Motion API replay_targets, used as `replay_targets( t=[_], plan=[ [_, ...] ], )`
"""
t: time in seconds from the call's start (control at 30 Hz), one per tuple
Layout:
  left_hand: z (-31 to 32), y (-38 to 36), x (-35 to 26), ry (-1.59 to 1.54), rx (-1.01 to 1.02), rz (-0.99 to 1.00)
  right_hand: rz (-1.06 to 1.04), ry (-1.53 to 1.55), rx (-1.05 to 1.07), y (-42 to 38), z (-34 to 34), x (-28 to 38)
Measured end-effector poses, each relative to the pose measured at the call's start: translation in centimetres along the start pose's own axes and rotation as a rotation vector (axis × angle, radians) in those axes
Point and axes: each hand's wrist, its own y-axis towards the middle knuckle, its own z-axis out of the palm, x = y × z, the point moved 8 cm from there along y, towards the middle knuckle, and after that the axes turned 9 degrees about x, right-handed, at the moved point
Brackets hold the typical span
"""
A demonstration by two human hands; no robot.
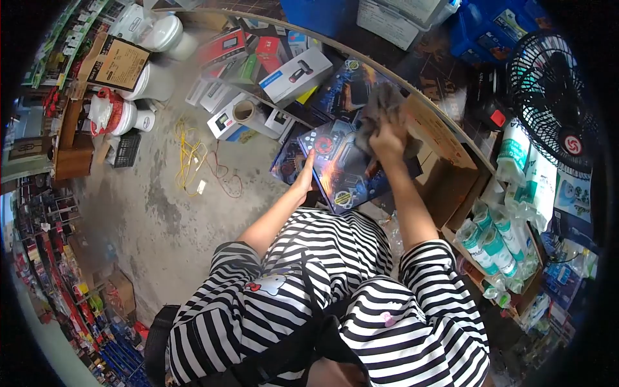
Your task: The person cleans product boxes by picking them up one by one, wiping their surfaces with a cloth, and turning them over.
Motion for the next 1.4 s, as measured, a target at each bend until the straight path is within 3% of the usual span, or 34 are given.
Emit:
replay_targets(
  t=[0.03, 0.1, 0.13, 0.17, 0.2, 0.23, 0.27, 0.37, 0.4, 0.47, 0.57, 0.63, 0.7, 0.73, 0.83, 0.93, 1.0, 1.1, 1.17, 1.27, 1.4],
  plan=[
    [0.6, -1.1, -0.9, 0.016, -0.057, 0.013, -0.08, 0.023, -0.137, -1.3, -0.4, 2.0],
    [0.0, -0.4, -0.1, -0.073, 0.016, 0.019, -0.159, 0.38, 0.034, -3.1, 1.3, 5.2],
    [0.2, -0.1, 0.2, -0.157, 0.087, 0.023, -0.224, 0.388, 0.075, -4.2, 0.2, 7.7],
    [1.6, -1.7, -1.1, -0.186, 0.063, 0.013, -0.288, 0.396, 0.117, -5.5, -0.9, 10.1],
    [0.9, -1.5, -1.5, -0.117, -0.026, 0.119, -0.401, 0.379, 0.042, -7.1, -1.3, 12.1],
    [0.7, -2.1, -2.6, -0.046, -0.115, 0.224, -0.485, 0.35, 0.106, -8.3, -0.6, 13.5],
    [1.2, -2.6, -2.6, -0.036, -0.073, 0.208, -0.537, 0.388, 0.119, -9.2, -0.5, 14.1],
    [1.0, -1.3, -1.8, -0.149, 0.011, 0.178, -0.55, 0.471, 0.208, -10.5, -1.5, 11.9],
    [1.4, -1.7, -1.5, -0.177, -0.013, 0.052, -0.559, 0.428, 0.225, -10.9, -1.4, 10.5],
    [1.5, -1.0, -0.9, -0.101, 0.116, -0.015, -0.582, 0.328, 0.22, -11.4, -0.7, 7.3],
    [1.1, -0.6, -0.8, -0.061, 0.031, 0.004, -0.409, 0.343, 0.117, -9.3, -0.9, 2.5],
    [1.0, -0.9, -0.8, -0.038, 0.03, -0.001, -0.071, 0.502, 0.279, -6.7, 0.7, -1.6],
    [0.8, -1.0, -0.8, -0.012, 0.006, -0.013, -0.202, 0.176, -0.129, -5.1, -1.1, -2.8],
    [0.7, -1.0, -0.7, 0.01, -0.018, -0.024, -0.221, 0.148, -0.227, -4.6, -1.6, -2.6],
    [0.6, -1.0, -0.8, 0.037, -0.031, 0.013, -0.103, 0.087, -0.226, -4.7, -2.2, -0.4],
    [0.1, -0.1, -0.1, 0.017, 0.019, -0.008, -0.05, 0.327, 0.213, -6.4, 0.8, 3.5],
    [-0.1, -0.4, 0.2, -0.009, 0.018, -0.03, -0.354, 0.34, 0.11, -9.5, 0.0, 8.1],
    [0.0, -1.5, -0.2, 0.048, -0.048, 0.058, -0.572, 0.43, 0.252, -13.3, -0.5, 11.6],
    [-0.4, -0.9, 0.0, 0.043, -0.042, 0.127, -0.621, 0.473, 0.302, -14.2, -0.6, 10.5],
    [-1.2, 0.0, 1.4, -0.006, -0.047, -0.032, -0.559, 0.45, 0.266, -14.2, -0.9, 5.7],
    [0.2, -0.8, 0.4, 0.006, 0.013, -0.001, -0.237, 0.259, 0.106, -12.0, -1.4, -3.1]
  ],
)
